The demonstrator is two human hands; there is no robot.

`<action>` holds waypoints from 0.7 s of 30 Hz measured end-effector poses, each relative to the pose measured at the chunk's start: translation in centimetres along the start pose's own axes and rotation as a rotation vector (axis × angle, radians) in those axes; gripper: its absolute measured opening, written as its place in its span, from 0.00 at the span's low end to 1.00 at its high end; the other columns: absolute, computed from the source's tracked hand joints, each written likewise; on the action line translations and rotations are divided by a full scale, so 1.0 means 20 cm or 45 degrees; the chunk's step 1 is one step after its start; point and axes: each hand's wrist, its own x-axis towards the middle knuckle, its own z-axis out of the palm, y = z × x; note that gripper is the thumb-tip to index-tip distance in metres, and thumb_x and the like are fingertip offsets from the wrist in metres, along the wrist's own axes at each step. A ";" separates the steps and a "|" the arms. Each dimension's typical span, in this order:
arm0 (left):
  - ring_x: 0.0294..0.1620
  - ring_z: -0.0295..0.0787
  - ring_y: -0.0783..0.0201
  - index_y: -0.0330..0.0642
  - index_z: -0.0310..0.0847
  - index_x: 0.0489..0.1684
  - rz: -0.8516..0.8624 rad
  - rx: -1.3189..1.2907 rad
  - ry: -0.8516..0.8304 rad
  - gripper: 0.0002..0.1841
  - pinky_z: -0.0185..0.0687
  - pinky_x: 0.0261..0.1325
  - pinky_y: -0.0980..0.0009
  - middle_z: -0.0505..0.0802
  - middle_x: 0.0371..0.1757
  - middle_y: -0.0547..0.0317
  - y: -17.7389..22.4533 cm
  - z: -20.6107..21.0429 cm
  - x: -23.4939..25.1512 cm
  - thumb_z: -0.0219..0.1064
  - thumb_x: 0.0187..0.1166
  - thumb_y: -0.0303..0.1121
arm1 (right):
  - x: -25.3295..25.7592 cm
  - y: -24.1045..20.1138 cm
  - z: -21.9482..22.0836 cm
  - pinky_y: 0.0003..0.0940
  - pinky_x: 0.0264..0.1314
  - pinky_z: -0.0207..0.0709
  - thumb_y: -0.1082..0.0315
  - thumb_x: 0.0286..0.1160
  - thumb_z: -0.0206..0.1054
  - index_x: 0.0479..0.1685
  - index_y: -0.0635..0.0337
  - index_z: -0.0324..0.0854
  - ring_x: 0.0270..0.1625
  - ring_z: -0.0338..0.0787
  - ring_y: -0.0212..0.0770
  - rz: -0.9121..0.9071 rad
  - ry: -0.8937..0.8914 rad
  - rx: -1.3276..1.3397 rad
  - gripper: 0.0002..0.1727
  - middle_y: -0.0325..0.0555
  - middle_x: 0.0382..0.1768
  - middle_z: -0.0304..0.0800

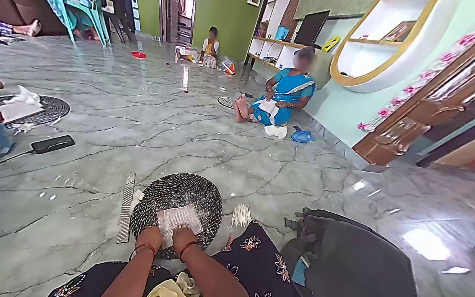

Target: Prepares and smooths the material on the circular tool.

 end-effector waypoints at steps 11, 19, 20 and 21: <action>0.79 0.81 0.38 0.27 0.81 0.68 -0.005 -0.030 -0.004 0.19 0.77 0.77 0.40 0.86 0.74 0.32 0.00 -0.01 0.01 0.62 0.87 0.33 | 0.09 0.06 0.02 0.64 0.95 0.42 0.69 0.85 0.61 0.96 0.65 0.44 0.98 0.42 0.60 -0.045 -0.036 0.009 0.41 0.58 0.96 0.43; 0.80 0.79 0.36 0.24 0.79 0.70 0.014 0.007 -0.014 0.20 0.76 0.79 0.41 0.83 0.75 0.28 0.00 0.01 -0.02 0.60 0.87 0.31 | -0.08 -0.09 -0.02 0.63 0.79 0.72 0.77 0.86 0.54 0.70 0.75 0.78 0.80 0.77 0.66 0.101 -0.044 0.087 0.19 0.69 0.77 0.78; 0.80 0.79 0.36 0.24 0.79 0.69 0.020 0.015 -0.016 0.20 0.76 0.79 0.41 0.83 0.75 0.28 0.00 0.02 -0.02 0.60 0.88 0.31 | -0.09 -0.10 -0.04 0.63 0.78 0.72 0.77 0.86 0.54 0.68 0.75 0.79 0.80 0.78 0.66 0.130 -0.055 0.102 0.18 0.68 0.76 0.79; 0.80 0.79 0.36 0.24 0.79 0.69 0.024 0.019 -0.018 0.19 0.76 0.79 0.41 0.84 0.75 0.29 -0.01 0.02 -0.03 0.60 0.88 0.31 | -0.09 -0.11 -0.04 0.62 0.79 0.72 0.76 0.85 0.55 0.69 0.76 0.79 0.80 0.77 0.66 0.157 -0.031 0.120 0.19 0.69 0.76 0.78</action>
